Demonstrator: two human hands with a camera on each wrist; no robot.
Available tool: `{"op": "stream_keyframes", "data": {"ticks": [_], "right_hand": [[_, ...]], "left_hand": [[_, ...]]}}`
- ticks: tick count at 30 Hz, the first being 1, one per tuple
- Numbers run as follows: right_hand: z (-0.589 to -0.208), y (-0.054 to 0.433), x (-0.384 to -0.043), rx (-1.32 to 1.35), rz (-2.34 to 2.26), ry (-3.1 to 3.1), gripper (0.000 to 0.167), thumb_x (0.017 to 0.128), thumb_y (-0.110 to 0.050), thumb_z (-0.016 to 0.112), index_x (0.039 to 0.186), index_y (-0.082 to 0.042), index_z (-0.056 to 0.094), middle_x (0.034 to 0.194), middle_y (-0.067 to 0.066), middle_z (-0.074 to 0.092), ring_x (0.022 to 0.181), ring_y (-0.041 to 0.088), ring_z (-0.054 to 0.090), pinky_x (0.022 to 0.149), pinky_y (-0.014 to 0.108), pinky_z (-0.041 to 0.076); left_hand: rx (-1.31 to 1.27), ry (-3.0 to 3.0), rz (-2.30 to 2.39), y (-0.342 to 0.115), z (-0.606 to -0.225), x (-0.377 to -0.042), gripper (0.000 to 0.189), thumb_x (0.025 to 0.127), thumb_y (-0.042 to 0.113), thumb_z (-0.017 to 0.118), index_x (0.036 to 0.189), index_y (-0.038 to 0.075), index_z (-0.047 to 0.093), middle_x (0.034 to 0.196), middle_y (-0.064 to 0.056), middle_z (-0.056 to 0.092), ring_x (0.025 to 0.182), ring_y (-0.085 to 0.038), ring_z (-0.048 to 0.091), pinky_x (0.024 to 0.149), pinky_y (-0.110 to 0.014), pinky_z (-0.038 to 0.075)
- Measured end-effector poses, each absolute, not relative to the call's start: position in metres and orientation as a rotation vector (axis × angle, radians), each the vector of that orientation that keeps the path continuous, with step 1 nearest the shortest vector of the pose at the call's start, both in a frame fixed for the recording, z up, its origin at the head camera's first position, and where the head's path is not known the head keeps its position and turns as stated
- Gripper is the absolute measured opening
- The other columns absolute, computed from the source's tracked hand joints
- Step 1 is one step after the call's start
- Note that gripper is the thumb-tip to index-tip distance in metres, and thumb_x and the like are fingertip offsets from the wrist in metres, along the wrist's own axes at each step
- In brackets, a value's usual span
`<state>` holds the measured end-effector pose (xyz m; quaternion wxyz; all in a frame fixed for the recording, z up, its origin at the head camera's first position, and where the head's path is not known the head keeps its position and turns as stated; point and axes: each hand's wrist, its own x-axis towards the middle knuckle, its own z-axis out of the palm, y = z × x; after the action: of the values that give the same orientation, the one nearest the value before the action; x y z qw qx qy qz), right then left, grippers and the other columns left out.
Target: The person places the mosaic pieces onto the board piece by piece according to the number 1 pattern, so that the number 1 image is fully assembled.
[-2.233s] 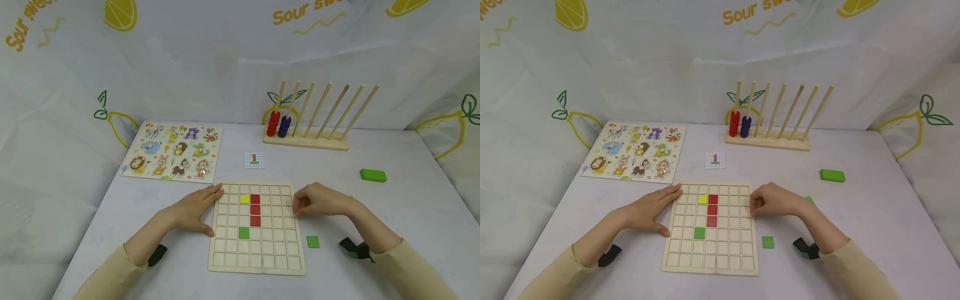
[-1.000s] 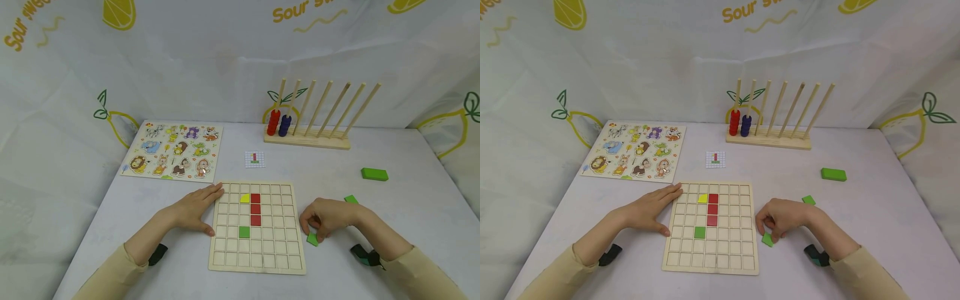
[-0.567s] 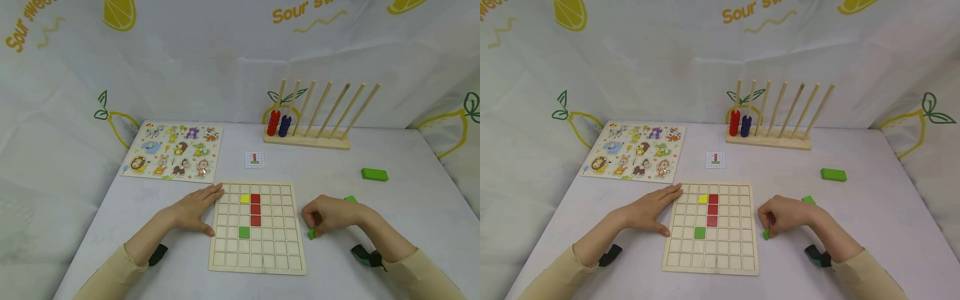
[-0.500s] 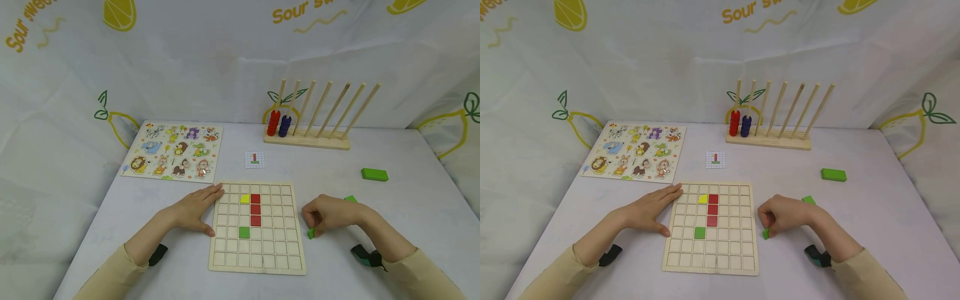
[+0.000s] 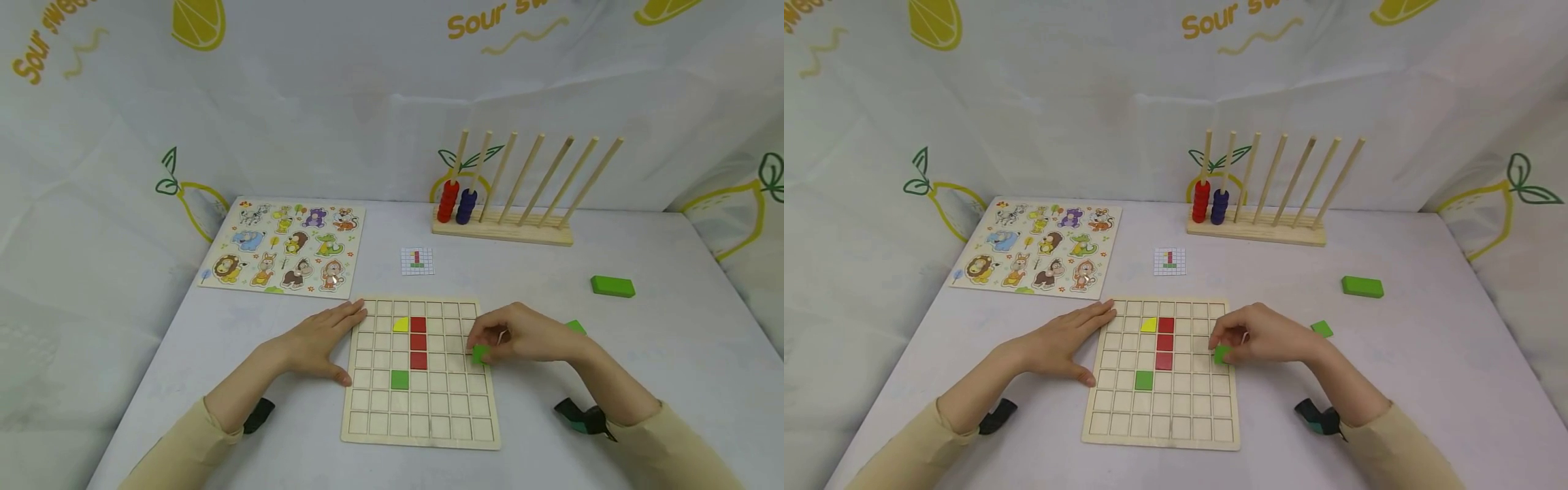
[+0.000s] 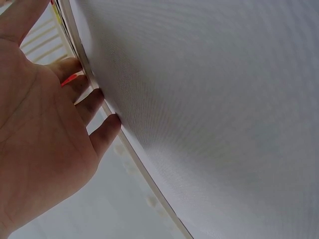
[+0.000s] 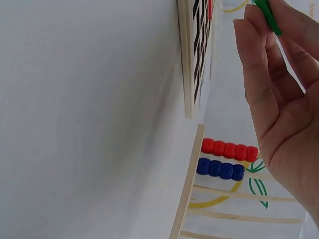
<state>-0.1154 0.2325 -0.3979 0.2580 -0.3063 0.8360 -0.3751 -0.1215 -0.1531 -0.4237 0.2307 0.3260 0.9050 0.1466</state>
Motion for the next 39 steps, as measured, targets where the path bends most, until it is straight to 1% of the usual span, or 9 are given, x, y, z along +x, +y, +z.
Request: {"op": "stream_keyframes", "data": {"ticks": [5,11,16,22,26,31,35,39], "right_hand": [[-0.395,0.213,-0.116,-0.747,-1.071,2.343,0.015,0.083,-0.017,0.078,0.098,-0.019,0.074,0.085,-0.007,0.067,0.076,0.005,0.057,0.069,0.020,0.054],[-0.395,0.192,-0.117,-0.759,-1.133,2.354,0.016,0.085,-0.015,0.077,0.101,-0.014,0.075,0.094,-0.003,0.073,0.076,0.006,0.059,0.068,0.020,0.053],[-0.394,0.174,-0.117,-0.776,-1.144,2.340,0.016,0.088,-0.015,0.073,0.103,-0.013,0.075,0.094,-0.002,0.072,0.075,0.005,0.058,0.069,0.019,0.052],[-0.394,0.155,-0.119,-0.799,-1.172,2.281,0.013,0.089,-0.015,0.073,0.101,-0.014,0.075,0.087,-0.003,0.070,0.076,0.006,0.059,0.071,0.020,0.054],[-0.398,0.145,-0.119,-0.798,-1.129,2.224,0.010,0.087,-0.010,0.073,0.095,-0.015,0.074,0.079,-0.003,0.071,0.072,0.007,0.062,0.067,0.020,0.054],[-0.403,0.136,-0.115,-0.767,-1.024,2.224,0.013,0.081,-0.003,0.074,0.085,-0.015,0.072,0.073,-0.005,0.068,0.066,0.007,0.061,0.062,0.019,0.053],[-0.407,0.132,-0.113,-0.767,-0.959,2.243,0.014,0.078,-0.002,0.074,0.080,-0.015,0.071,0.070,-0.007,0.066,0.062,0.005,0.058,0.059,0.019,0.051],[-0.409,0.131,-0.112,-0.800,-0.921,2.251,0.014,0.077,-0.003,0.076,0.078,-0.016,0.070,0.067,-0.008,0.065,0.060,0.003,0.057,0.057,0.019,0.049]], "left_hand": [[0.891,2.486,0.399,-0.153,-0.423,-0.121,0.114,0.071,0.054,0.082,0.158,0.012,0.022,0.169,-0.005,0.011,0.155,-0.034,0.017,0.123,-0.057,0.025],[0.891,2.488,0.388,-0.152,-0.423,-0.122,0.114,0.071,0.054,0.082,0.158,0.012,0.022,0.169,-0.005,0.011,0.156,-0.033,0.017,0.123,-0.057,0.025],[0.891,2.486,0.387,-0.153,-0.424,-0.122,0.114,0.071,0.054,0.082,0.158,0.012,0.021,0.169,-0.004,0.010,0.156,-0.033,0.017,0.123,-0.057,0.025],[0.903,2.485,0.391,-0.154,-0.425,-0.123,0.114,0.071,0.054,0.082,0.158,0.012,0.021,0.169,-0.005,0.010,0.156,-0.033,0.017,0.123,-0.057,0.025],[0.913,2.485,0.393,-0.154,-0.426,-0.123,0.114,0.072,0.055,0.081,0.159,0.012,0.020,0.169,-0.005,0.010,0.156,-0.033,0.017,0.123,-0.057,0.025],[0.911,2.483,0.400,-0.153,-0.426,-0.123,0.114,0.072,0.055,0.081,0.158,0.012,0.021,0.169,-0.005,0.011,0.156,-0.033,0.017,0.123,-0.057,0.025],[0.903,2.482,0.404,-0.153,-0.426,-0.123,0.114,0.071,0.054,0.082,0.158,0.012,0.021,0.169,-0.005,0.011,0.156,-0.033,0.017,0.123,-0.057,0.025],[0.908,2.487,0.398,-0.153,-0.426,-0.123,0.114,0.071,0.054,0.082,0.158,0.011,0.022,0.169,-0.005,0.011,0.155,-0.033,0.017,0.123,-0.057,0.025]]}}
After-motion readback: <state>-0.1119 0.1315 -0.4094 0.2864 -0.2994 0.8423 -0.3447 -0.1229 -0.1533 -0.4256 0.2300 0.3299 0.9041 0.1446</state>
